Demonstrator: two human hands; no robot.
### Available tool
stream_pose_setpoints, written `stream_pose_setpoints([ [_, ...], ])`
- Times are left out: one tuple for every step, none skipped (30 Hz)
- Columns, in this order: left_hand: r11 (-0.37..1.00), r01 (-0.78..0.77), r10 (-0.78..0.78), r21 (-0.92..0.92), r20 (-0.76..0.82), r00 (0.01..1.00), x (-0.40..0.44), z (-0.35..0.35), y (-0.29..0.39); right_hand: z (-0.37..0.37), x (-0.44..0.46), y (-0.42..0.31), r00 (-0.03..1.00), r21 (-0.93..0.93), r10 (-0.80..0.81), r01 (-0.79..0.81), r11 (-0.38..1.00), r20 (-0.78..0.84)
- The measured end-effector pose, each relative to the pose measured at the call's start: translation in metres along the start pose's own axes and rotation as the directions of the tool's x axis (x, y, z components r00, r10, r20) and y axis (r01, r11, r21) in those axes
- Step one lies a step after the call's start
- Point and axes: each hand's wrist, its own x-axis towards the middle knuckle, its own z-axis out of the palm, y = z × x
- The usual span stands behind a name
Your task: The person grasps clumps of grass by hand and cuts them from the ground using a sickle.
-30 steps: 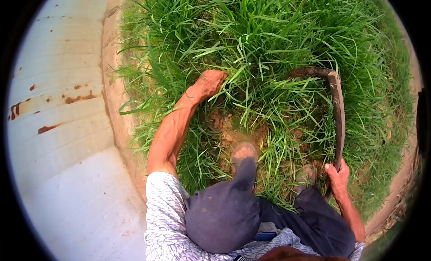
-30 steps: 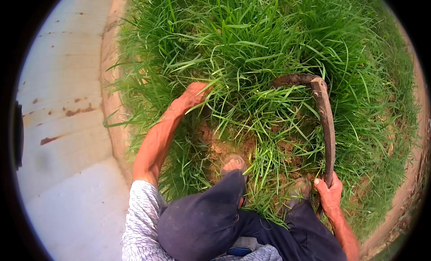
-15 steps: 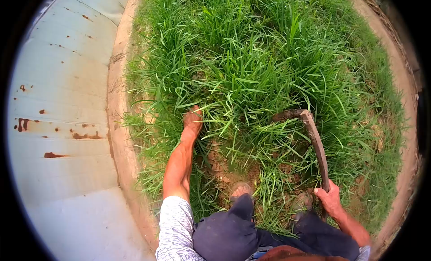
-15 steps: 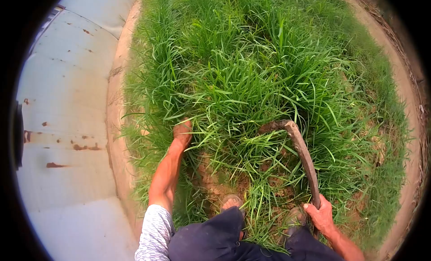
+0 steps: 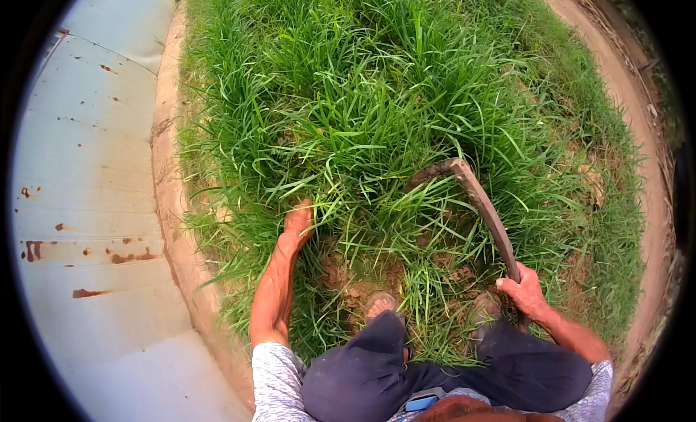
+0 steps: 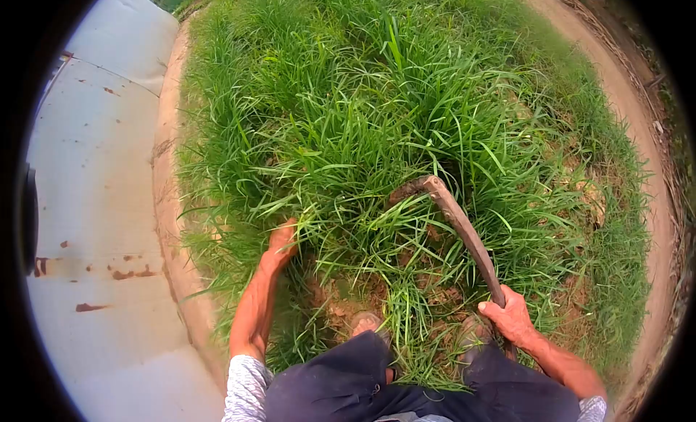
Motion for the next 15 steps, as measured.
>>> stream_pose_setpoints([
  [1.000,-0.016,0.016,-0.001,0.016,1.000,-0.008,0.011,-0.003,-0.002,0.004,0.002,0.999,0.002,-0.034,0.035,0.999,-0.006],
  [0.999,0.014,-0.013,-0.030,0.052,0.999,-0.015,0.019,-0.008,-0.006,0.005,-0.005,1.000,0.014,0.022,-0.021,1.000,-0.022],
  [0.996,0.029,-0.021,-0.081,0.100,0.995,-0.024,0.002,0.011,-0.011,0.013,0.010,0.998,0.027,-0.026,0.028,0.999,-0.063],
  [0.990,0.037,-0.018,-0.135,0.142,0.990,-0.033,-0.015,0.029,-0.017,0.012,0.004,0.994,0.051,-0.017,0.022,0.998,-0.108],
  [0.980,0.045,-0.008,-0.192,0.190,0.982,-0.041,-0.037,0.050,-0.023,0.010,-0.001,0.989,0.079,0.001,0.011,0.997,-0.148],
  [0.961,0.058,0.009,-0.270,0.239,0.971,-0.046,-0.063,0.076,-0.034,0.015,0.017,0.972,0.037,-0.043,0.052,0.998,-0.229],
  [0.932,0.075,0.037,-0.356,0.297,0.954,-0.049,-0.090,0.104,-0.046,0.020,0.036,0.946,-0.010,-0.090,0.092,0.996,-0.310],
  [0.890,0.102,0.078,-0.445,0.368,0.927,-0.051,-0.114,0.129,-0.052,0.014,0.032,0.931,0.065,-0.040,0.068,0.996,-0.364],
  [0.843,0.128,0.133,-0.522,0.434,0.891,-0.051,-0.134,0.151,-0.058,0.006,0.029,0.913,0.136,0.014,0.045,0.990,-0.407],
  [0.779,0.159,0.235,-0.606,0.518,0.823,-0.047,-0.142,0.161,-0.063,0.001,0.036,0.899,0.155,0.033,0.039,0.987,-0.437],
  [0.769,0.156,0.270,-0.620,0.537,0.799,-0.050,-0.155,0.187,-0.064,-0.004,0.043,0.877,0.178,0.047,0.044,0.983,-0.478],
  [0.789,0.058,0.352,-0.611,0.528,0.773,-0.050,-0.164,0.212,-0.064,-0.008,0.052,0.868,0.205,0.064,0.044,0.978,-0.492],
  [0.797,-0.041,0.434,-0.602,0.524,0.733,-0.046,-0.169,0.238,-0.063,-0.013,0.063,0.857,0.234,0.086,0.041,0.971,-0.507],
  [0.873,-0.196,0.444,-0.446,0.562,0.698,-0.041,-0.169,0.266,-0.058,-0.016,0.072,0.854,0.249,0.112,0.022,0.968,-0.508],
  [0.893,-0.356,0.449,-0.276,0.602,0.660,-0.035,-0.161,0.291,-0.052,-0.017,0.082,0.829,0.293,0.139,0.031,0.956,-0.541],
])
